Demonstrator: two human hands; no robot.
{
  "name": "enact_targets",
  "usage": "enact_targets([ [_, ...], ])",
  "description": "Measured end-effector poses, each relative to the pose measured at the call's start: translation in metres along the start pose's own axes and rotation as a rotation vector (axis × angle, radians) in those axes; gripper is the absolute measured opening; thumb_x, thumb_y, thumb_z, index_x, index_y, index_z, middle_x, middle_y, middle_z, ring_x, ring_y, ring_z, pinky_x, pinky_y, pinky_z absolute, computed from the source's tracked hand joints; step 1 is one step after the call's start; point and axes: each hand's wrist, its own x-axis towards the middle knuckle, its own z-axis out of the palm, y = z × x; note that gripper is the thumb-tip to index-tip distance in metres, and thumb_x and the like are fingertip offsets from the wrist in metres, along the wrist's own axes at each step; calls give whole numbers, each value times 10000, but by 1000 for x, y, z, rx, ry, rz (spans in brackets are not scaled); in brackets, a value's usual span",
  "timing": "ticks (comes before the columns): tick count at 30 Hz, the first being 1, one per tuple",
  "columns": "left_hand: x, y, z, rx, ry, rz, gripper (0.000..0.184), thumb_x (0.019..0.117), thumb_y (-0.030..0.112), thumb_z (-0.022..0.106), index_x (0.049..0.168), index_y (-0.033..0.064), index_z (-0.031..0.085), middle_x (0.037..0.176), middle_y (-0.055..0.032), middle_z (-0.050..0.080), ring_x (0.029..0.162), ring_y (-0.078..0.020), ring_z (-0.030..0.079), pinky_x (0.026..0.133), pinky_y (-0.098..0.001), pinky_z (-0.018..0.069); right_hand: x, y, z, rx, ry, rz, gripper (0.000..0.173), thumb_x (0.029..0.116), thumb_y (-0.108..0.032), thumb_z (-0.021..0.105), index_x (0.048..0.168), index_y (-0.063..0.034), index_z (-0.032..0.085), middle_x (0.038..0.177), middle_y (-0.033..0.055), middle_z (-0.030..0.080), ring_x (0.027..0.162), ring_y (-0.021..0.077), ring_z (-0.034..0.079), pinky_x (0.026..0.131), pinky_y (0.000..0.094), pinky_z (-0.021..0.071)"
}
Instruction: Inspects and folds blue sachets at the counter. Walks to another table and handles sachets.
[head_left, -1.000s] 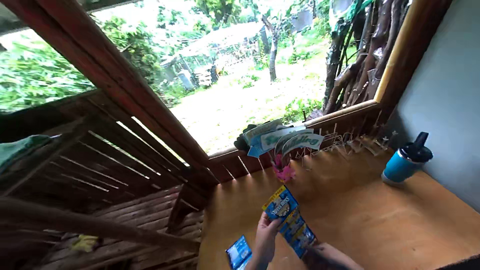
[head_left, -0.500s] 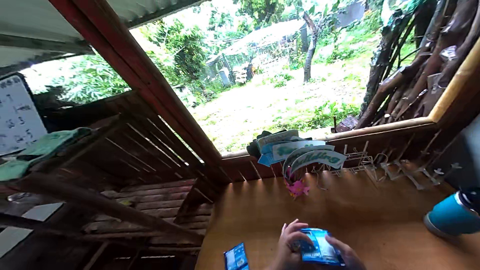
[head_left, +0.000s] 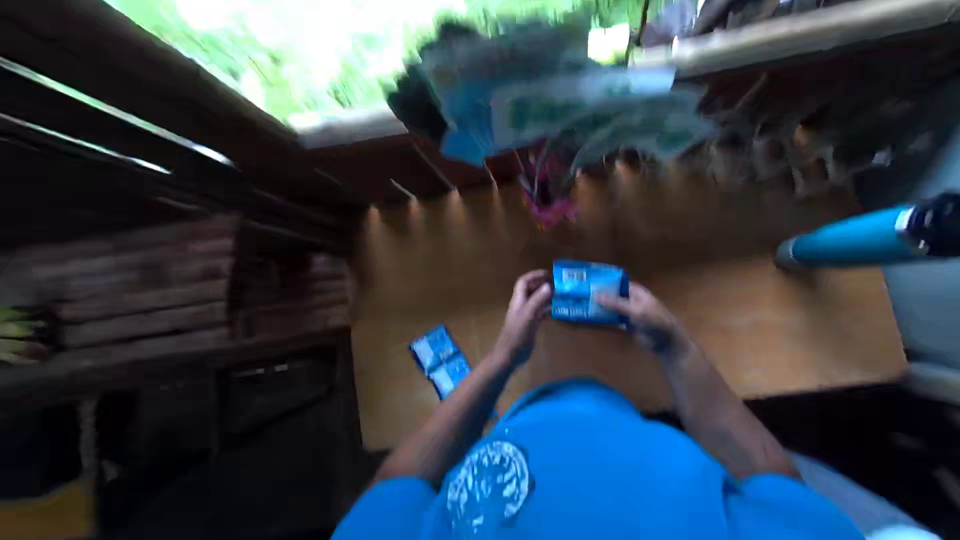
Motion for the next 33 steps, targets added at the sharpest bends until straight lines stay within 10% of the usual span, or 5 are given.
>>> enact_targets([
  [9, 17, -24, -5, -36, -152, -114, 395, 968, -15, 588, 1344, 52, 489, 1168, -79, 661, 955, -151, 691, 838, -345, 603, 24, 31, -14, 130, 14, 150, 552, 1102, -504, 243, 1373, -147, 565, 1163, 27, 710, 1026, 139, 698, 865, 368, 606],
  [26, 9, -52, -16, -108, -148, -252, 727, 813, -184, 640, 1450, 71, 402, 1330, -95, 582, 1090, -187, 670, 902, -360, 597, 35, 66, -1, 412, 42, 175, 639, 1086, -545, 85, 1472, -183, 443, 1342, 30, 634, 1238, 164, 622, 1028, 412, 544],
  [30, 2, -36, -30, 30, -213, -220, 736, 830, -180, 635, 1500, 30, 414, 1355, -103, 604, 1076, -165, 682, 900, -322, 597, 20, 62, -19, -178, 10, 258, 733, 1071, -609, 134, 1441, -97, 504, 1261, 59, 666, 1127, 158, 657, 945, 408, 564],
  [33, -1, -14, -50, 247, -331, -127, 608, 863, -122, 616, 1449, 1, 512, 1339, -106, 639, 1037, -125, 696, 897, -283, 592, 11, 42, -32, -815, 86, 192, 757, 1060, -626, 285, 991, -22, 735, 846, 155, 709, 754, 310, 687, 691, 592, 533],
])
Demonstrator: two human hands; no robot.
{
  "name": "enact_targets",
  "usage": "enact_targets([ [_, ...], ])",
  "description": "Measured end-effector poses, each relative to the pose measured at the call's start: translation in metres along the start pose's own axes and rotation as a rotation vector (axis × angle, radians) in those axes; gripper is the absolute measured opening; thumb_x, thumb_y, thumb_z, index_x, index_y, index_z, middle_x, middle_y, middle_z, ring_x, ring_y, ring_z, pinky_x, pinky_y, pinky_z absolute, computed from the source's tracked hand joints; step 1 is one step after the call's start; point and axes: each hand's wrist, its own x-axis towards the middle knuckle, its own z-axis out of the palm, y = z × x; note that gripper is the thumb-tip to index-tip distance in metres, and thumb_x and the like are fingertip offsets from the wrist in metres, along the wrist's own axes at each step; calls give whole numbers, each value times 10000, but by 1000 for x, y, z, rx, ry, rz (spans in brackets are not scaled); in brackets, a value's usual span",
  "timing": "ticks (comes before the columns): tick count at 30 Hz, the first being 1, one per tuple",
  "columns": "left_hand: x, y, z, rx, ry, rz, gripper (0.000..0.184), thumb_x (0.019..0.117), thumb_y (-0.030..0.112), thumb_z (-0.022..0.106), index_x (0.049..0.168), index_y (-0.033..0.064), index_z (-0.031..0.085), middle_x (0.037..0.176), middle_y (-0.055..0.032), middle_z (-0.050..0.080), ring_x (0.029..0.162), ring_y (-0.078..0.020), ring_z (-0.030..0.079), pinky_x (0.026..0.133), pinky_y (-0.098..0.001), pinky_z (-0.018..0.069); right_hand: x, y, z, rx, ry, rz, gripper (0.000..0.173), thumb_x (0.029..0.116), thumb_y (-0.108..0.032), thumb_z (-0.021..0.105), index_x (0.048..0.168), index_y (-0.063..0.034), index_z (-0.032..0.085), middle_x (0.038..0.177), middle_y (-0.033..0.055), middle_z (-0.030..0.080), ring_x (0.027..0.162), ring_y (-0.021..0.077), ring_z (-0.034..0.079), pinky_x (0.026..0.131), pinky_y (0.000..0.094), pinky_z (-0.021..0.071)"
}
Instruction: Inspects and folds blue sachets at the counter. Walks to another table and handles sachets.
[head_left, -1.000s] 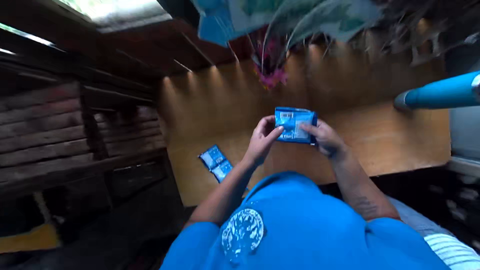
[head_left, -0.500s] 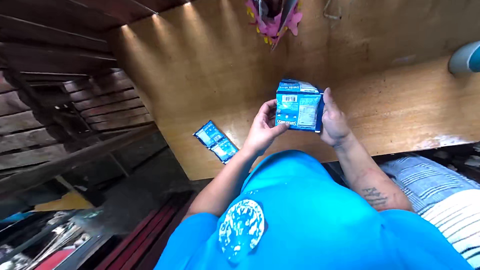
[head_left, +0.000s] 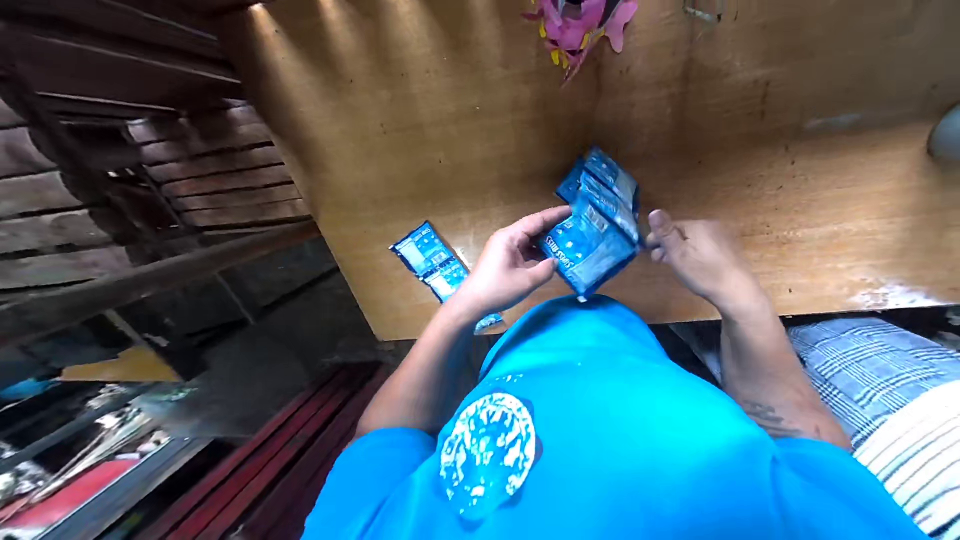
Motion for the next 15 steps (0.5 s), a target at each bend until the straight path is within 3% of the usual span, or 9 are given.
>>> enact_targets([
  [1, -3, 5, -6, 70, -34, 18, 546, 872, -92, 601, 1409, -9, 551, 1315, -97, 657, 1036, -99, 693, 909, -269, 584, -4, -3, -6, -42, 85, -94, 684, 1083, -550, 329, 955, -15, 737, 827, 151, 701, 731, 286, 673, 683, 558, 538],
  [2, -6, 11, -11, 124, -69, 19, 505, 877, -80, 588, 1376, -5, 587, 1271, -82, 681, 1009, -73, 692, 899, -252, 581, -5, -6, -9, -21, 170, -245, 570, 1099, -435, 371, 961, -13, 728, 859, 121, 696, 766, 211, 660, 720, 455, 554],
  [4, -8, 21, -19, 195, -144, 6, 472, 865, -62, 563, 1328, 8, 626, 1157, -53, 715, 915, -28, 680, 839, -217, 570, 8, -9, -6, 76, 174, -593, 435, 1078, -305, 418, 1156, 12, 705, 1144, 153, 686, 1098, 216, 642, 982, 404, 518],
  [6, -6, 28, -24, 208, -227, -23, 458, 863, -46, 567, 1314, 8, 630, 1084, -41, 719, 864, -17, 669, 803, -206, 567, 29, -11, 11, 129, -38, -804, 601, 1028, -477, 485, 1362, 4, 620, 1458, 202, 553, 1418, 339, 453, 1196, 513, 327],
  [7, -3, 31, -26, 203, -246, -34, 453, 862, -47, 566, 1307, 12, 633, 1034, -32, 718, 831, -16, 664, 774, -199, 567, 36, -14, 20, 126, -177, -839, 692, 987, -561, 527, 1405, -13, 593, 1516, 186, 507, 1468, 352, 389, 1220, 552, 267],
  [8, 1, 35, -28, 202, -244, -44, 461, 861, -50, 563, 1311, 19, 631, 993, -21, 714, 796, -14, 653, 741, -192, 557, 40, -17, 29, 130, -295, -856, 710, 943, -569, 591, 1391, -19, 605, 1494, 156, 543, 1452, 327, 416, 1204, 557, 276],
  [10, 8, 42, -33, 158, -197, -68, 495, 857, -73, 560, 1340, 27, 597, 985, -12, 714, 776, -13, 651, 722, -189, 553, 40, -25, 41, 207, -484, -834, 596, 889, -377, 725, 1316, 28, 637, 1344, 128, 651, 1305, 193, 552, 1140, 416, 384],
  [12, 15, 47, -40, 60, -140, -96, 552, 856, -90, 565, 1394, 29, 536, 1042, -40, 716, 824, -57, 683, 763, -225, 579, 39, -29, 49, 330, -550, -768, 461, 900, -151, 714, 1284, 79, 606, 1218, 119, 687, 1147, 76, 640, 1035, 272, 510],
  [15, 26, 43, -52, -53, -116, -85, 615, 839, -71, 567, 1436, 41, 467, 1044, -61, 716, 838, -111, 710, 769, -263, 606, 36, -33, 54, 550, -519, -630, 331, 944, -14, 604, 1255, 97, 586, 1142, 90, 695, 1027, 51, 670, 939, 247, 564],
])
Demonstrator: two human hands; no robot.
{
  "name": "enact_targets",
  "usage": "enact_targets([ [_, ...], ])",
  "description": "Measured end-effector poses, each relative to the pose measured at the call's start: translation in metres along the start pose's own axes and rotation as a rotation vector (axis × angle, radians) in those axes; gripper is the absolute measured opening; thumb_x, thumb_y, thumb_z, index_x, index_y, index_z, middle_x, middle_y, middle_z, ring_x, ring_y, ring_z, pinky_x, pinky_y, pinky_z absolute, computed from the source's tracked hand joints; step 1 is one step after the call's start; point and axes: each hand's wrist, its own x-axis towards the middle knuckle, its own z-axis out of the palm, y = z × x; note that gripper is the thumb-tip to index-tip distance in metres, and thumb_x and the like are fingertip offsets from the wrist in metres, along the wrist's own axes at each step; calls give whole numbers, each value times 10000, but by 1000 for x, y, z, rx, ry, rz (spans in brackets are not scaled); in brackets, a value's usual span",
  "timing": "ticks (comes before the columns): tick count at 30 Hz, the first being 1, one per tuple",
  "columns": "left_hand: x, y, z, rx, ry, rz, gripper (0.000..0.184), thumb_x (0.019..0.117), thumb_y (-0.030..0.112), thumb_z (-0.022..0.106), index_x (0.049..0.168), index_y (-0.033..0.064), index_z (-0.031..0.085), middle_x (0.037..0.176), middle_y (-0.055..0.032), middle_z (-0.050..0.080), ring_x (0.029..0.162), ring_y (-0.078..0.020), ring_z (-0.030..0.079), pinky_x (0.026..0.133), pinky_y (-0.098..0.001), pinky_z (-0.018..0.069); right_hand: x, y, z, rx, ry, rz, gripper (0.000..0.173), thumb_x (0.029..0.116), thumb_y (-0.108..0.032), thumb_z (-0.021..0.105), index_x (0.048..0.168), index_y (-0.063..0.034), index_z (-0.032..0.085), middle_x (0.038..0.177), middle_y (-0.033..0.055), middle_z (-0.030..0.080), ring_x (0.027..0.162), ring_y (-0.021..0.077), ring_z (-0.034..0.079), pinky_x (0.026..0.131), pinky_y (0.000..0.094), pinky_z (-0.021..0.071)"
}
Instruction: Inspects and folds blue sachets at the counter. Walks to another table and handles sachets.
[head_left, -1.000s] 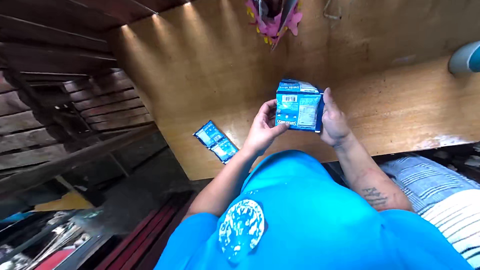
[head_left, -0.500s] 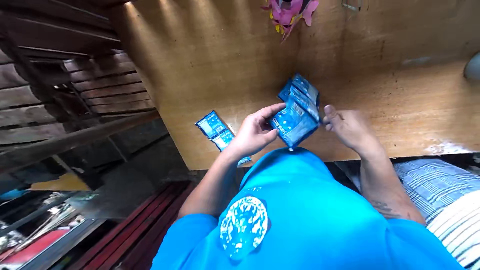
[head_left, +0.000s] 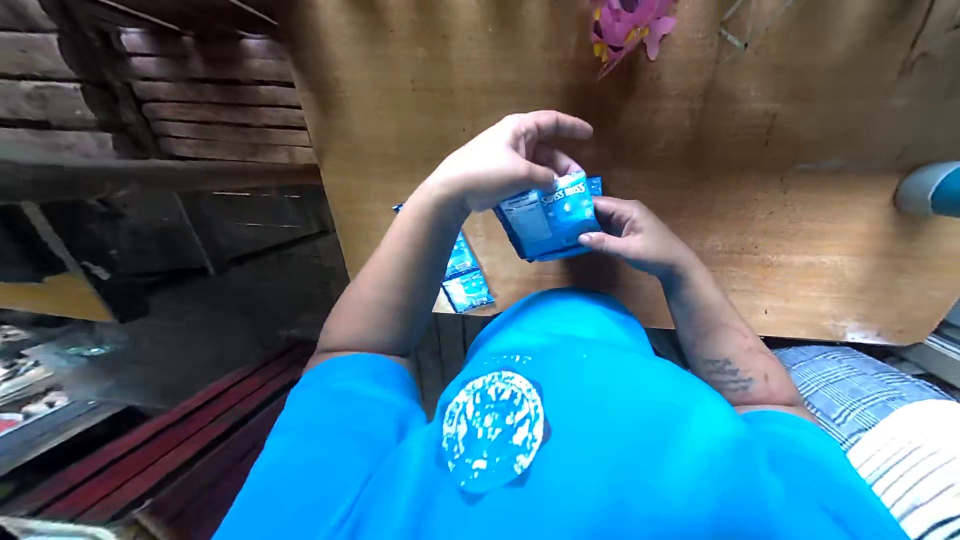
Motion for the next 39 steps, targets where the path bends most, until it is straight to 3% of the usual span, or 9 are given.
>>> enact_targets([
  [6, 11, -29, -29, -83, 76, 15, 542, 991, 116, 552, 1508, 89, 389, 1149, -42, 715, 917, -99, 706, 826, -242, 585, -6, -2, 12, 288, 189, 202, 292, 965, 1, 565, 1254, -8, 609, 1095, 26, 718, 976, 84, 697, 899, 281, 590],
  [9, 7, -67, -37, -223, 88, -16, 555, 1111, 416, 181, 1508, 98, 404, 1213, -33, 713, 1056, -136, 699, 937, -325, 564, -5, -3, 14, 424, 255, 270, 283, 971, -14, 552, 1247, -35, 608, 1074, 38, 731, 941, 107, 716, 855, 295, 609],
  [11, -4, -94, -28, -339, 43, -28, 753, 1064, 557, 25, 1302, 109, 581, 1102, 17, 731, 1028, -105, 691, 933, -324, 562, -3, 0, 11, 502, 279, 298, 288, 970, -27, 549, 1256, -31, 588, 1084, 51, 733, 960, 126, 720, 877, 315, 608],
  [14, -18, -142, -14, -445, -156, 51, 876, 879, 871, 317, 1227, 162, 696, 1137, 44, 745, 1095, -87, 678, 1000, -319, 530, 3, 5, 6, 567, 335, 346, 261, 983, -44, 529, 1237, -41, 591, 1060, 53, 738, 951, 129, 722, 869, 323, 609],
  [16, -21, -157, -3, -464, -248, 107, 689, 836, 777, 592, 1236, 230, 712, 1186, 81, 727, 1146, -64, 647, 1039, -312, 499, 8, 3, 4, 601, 399, 403, 237, 1019, -45, 483, 1231, -49, 590, 1040, 49, 736, 944, 130, 720, 872, 324, 605],
  [18, -23, -156, 10, -449, -204, 119, 453, 872, 511, 746, 1231, 240, 685, 1149, 129, 726, 1095, -14, 653, 992, -264, 523, 14, 2, 3, 633, 467, 462, 222, 1063, -88, 440, 1233, -63, 581, 1034, 44, 731, 938, 130, 720, 860, 317, 607],
  [21, -22, -144, 25, -445, -32, 60, 342, 904, 38, 634, 1231, 131, 599, 1094, 101, 726, 1029, -18, 677, 947, -245, 556, 18, 4, 1, 658, 527, 495, 307, 1111, -247, 391, 1226, -53, 598, 1071, 72, 716, 982, 165, 712, 890, 351, 601],
  [28, -23, -128, 31, -512, 97, 57, 272, 975, 19, 536, 1229, 108, 575, 1049, 68, 735, 966, -45, 698, 890, -268, 582, 7, 1, 0, 418, 315, 505, 509, 1113, -399, 207, 1161, -105, 620, 1032, 0, 727, 982, 89, 698, 899, 284, 573],
  [39, -29, -124, 39, -609, 57, 5, 260, 997, 24, 514, 1233, 121, 565, 1042, 51, 743, 941, -67, 715, 849, -275, 603, -7, -4, 2, 426, 280, 480, 392, 1079, -311, 302, 1090, -135, 651, 988, -29, 743, 932, 55, 701, 847, 250, 579],
])
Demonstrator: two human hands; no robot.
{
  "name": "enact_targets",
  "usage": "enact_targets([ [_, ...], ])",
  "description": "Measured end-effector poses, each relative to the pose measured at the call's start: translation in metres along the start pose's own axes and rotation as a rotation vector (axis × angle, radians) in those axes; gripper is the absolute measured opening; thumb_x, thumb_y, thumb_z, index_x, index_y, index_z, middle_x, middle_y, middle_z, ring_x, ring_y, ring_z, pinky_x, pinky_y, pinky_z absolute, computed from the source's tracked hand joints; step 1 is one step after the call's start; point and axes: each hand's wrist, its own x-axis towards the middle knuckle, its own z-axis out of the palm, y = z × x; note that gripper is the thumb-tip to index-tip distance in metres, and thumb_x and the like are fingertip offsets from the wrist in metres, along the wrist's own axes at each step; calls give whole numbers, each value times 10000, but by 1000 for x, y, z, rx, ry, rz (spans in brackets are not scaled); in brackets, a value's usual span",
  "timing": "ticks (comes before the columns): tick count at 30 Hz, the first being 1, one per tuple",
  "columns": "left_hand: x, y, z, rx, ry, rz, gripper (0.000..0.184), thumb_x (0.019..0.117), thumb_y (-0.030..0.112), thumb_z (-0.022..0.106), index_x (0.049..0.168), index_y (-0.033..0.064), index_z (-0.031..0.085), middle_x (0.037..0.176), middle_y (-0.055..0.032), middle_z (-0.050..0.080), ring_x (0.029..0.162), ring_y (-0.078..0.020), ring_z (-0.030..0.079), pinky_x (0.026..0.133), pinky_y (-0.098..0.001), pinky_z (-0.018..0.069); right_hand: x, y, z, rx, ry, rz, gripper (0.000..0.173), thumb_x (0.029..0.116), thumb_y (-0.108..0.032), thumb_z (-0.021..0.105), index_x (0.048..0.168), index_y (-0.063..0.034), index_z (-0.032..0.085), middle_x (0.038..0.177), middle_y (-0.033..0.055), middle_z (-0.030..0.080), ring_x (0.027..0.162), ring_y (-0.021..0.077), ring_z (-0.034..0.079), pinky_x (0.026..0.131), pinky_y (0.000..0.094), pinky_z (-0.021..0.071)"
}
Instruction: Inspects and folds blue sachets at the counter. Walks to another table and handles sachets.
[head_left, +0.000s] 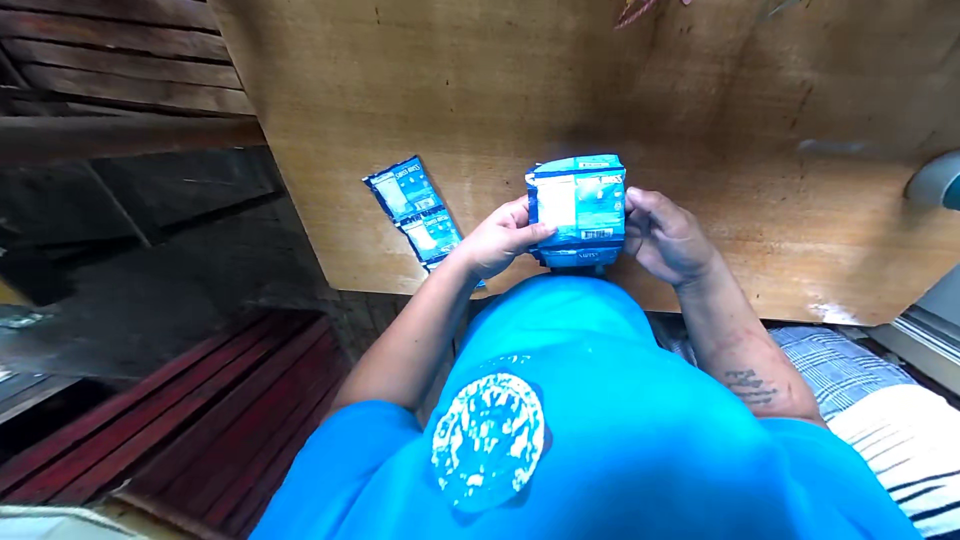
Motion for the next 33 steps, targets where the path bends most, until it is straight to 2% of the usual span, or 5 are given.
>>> enact_targets([
  [3, 0, -2, -1, -10, -7, -3, 256, 1003, 18, 510, 1236, 113, 561, 1036, 47, 742, 935, -65, 716, 840, -268, 605, -2, 0, 2, -53, -39, -12, 263, 973, -94, 440, 1172, -82, 612, 1021, -23, 734, 930, 48, 699, 850, 249, 587],
  [6, 0, -3, -1, -32, 11, -12, 245, 1013, 17, 492, 1229, 112, 559, 1028, 45, 741, 927, -65, 715, 835, -269, 605, -1, 3, -1, -137, -88, -58, 344, 908, 18, 542, 1249, -26, 562, 1098, 15, 712, 987, 71, 693, 897, 265, 586],
  [15, 6, 10, 1, -233, 339, -93, 213, 1110, 171, 368, 1239, 117, 528, 1016, -52, 734, 895, -164, 738, 778, -345, 630, 8, 16, -14, -146, -232, -33, 440, 888, 36, 543, 1328, 24, 552, 1149, 59, 713, 1012, 97, 695, 929, 283, 581],
  [20, 9, 8, -4, -282, 386, -133, 243, 1119, 203, 363, 1254, 104, 539, 1025, -76, 732, 899, -179, 741, 772, -346, 633, 8, 14, -10, -114, -248, -24, 559, 840, 78, 519, 1397, 47, 486, 1215, 107, 695, 1047, 138, 699, 944, 317, 585],
  [33, 10, 6, -5, -324, 417, -159, 268, 1119, 216, 377, 1286, 90, 546, 1049, -92, 729, 933, -188, 738, 819, -354, 627, 5, 13, -4, -54, -249, 5, 568, 830, 43, 530, 1396, 28, 480, 1180, 96, 708, 1022, 134, 705, 922, 311, 589],
])
